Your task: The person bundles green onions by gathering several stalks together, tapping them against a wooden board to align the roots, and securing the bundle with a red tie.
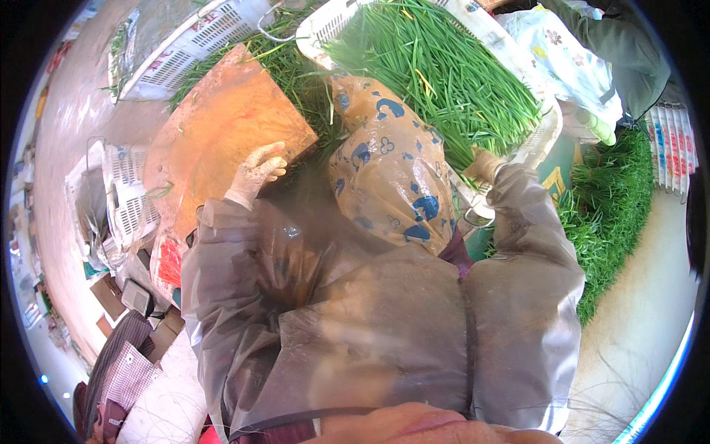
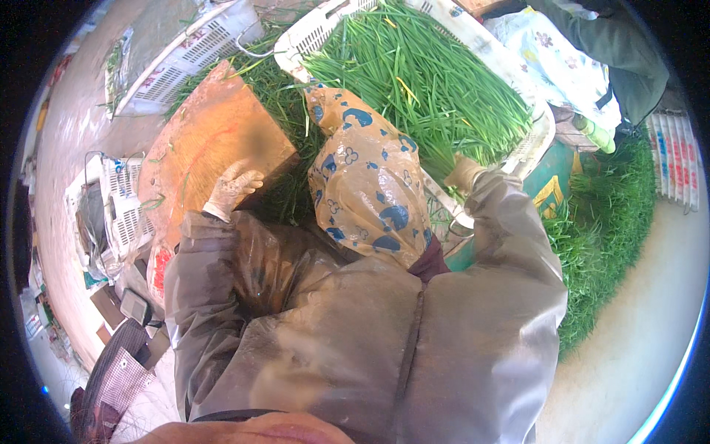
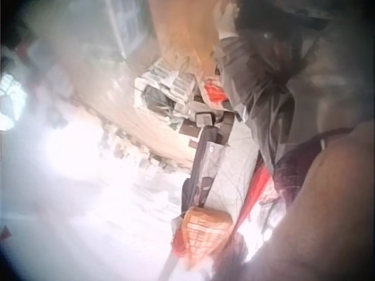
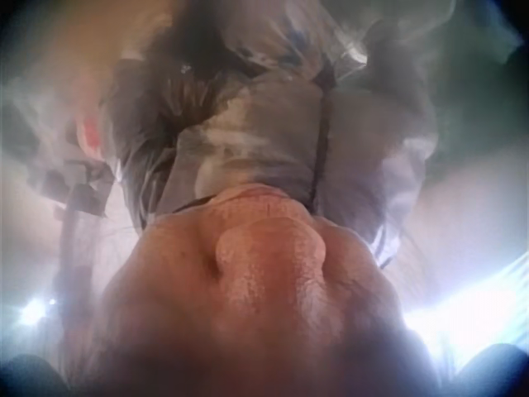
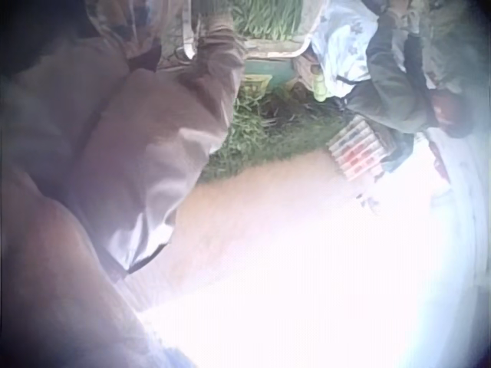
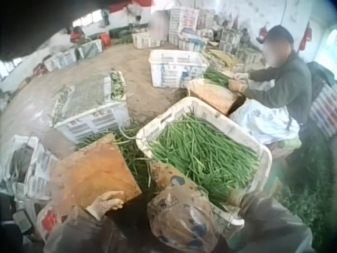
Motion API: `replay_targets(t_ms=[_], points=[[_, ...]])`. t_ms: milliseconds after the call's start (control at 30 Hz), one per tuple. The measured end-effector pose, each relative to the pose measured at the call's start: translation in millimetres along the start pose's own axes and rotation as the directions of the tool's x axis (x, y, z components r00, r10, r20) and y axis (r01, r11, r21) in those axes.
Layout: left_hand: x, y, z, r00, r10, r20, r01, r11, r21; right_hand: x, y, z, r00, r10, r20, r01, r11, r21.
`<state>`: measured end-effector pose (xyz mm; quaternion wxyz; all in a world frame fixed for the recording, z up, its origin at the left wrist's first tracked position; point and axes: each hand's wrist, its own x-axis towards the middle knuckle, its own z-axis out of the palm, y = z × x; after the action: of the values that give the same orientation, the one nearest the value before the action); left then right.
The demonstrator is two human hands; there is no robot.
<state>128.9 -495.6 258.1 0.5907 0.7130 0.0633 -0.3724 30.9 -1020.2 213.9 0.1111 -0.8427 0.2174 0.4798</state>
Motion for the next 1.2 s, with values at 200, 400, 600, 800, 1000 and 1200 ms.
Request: replay_targets(t_ms=[200, 400, 600, 800, 1000, 1200], points=[[-4.5, -8.8, -10.2, 1.000, 0.007, 0.002, -0.006, 0.998, -0.068, -57.5, -6.0, -91.0, 0.994, -0.107, -0.007, 0.086, 0.835, -0.543], [-2.0, -7.8, -15.8, 0.998, 0.066, 0.006, -0.065, 0.990, -0.125, -140.8, 31.3, -181.2, 0.990, 0.070, -0.125, -0.130, 0.809, -0.573], [-37.2, 65.9, 20.0, 0.945, 0.325, -0.043, -0.321, 0.943, 0.086, -243.5, -12.3, -239.3, 0.950, -0.047, -0.307, -0.031, 0.969, -0.243], [-86.6, 171.7, 100.1, 0.250, 0.947, 0.200, -0.835, 0.106, 0.541, -297.1, -136.3, -214.1, 0.902, -0.414, -0.122, 0.334, 0.849, -0.410], [-80.4, 170.6, 117.4, 0.654, 0.593, 0.470, -0.547, 0.799, -0.248, -311.0, -264.0, -182.3, 0.757, -0.616, 0.219, 0.624, 0.581, -0.523], [-78.9, 76.6, 109.1, 0.881, 0.443, 0.165, -0.203, 0.670, -0.714, -247.3, -281.0, -150.4, 0.067, -0.736, -0.674, 0.949, 0.256, -0.185]])
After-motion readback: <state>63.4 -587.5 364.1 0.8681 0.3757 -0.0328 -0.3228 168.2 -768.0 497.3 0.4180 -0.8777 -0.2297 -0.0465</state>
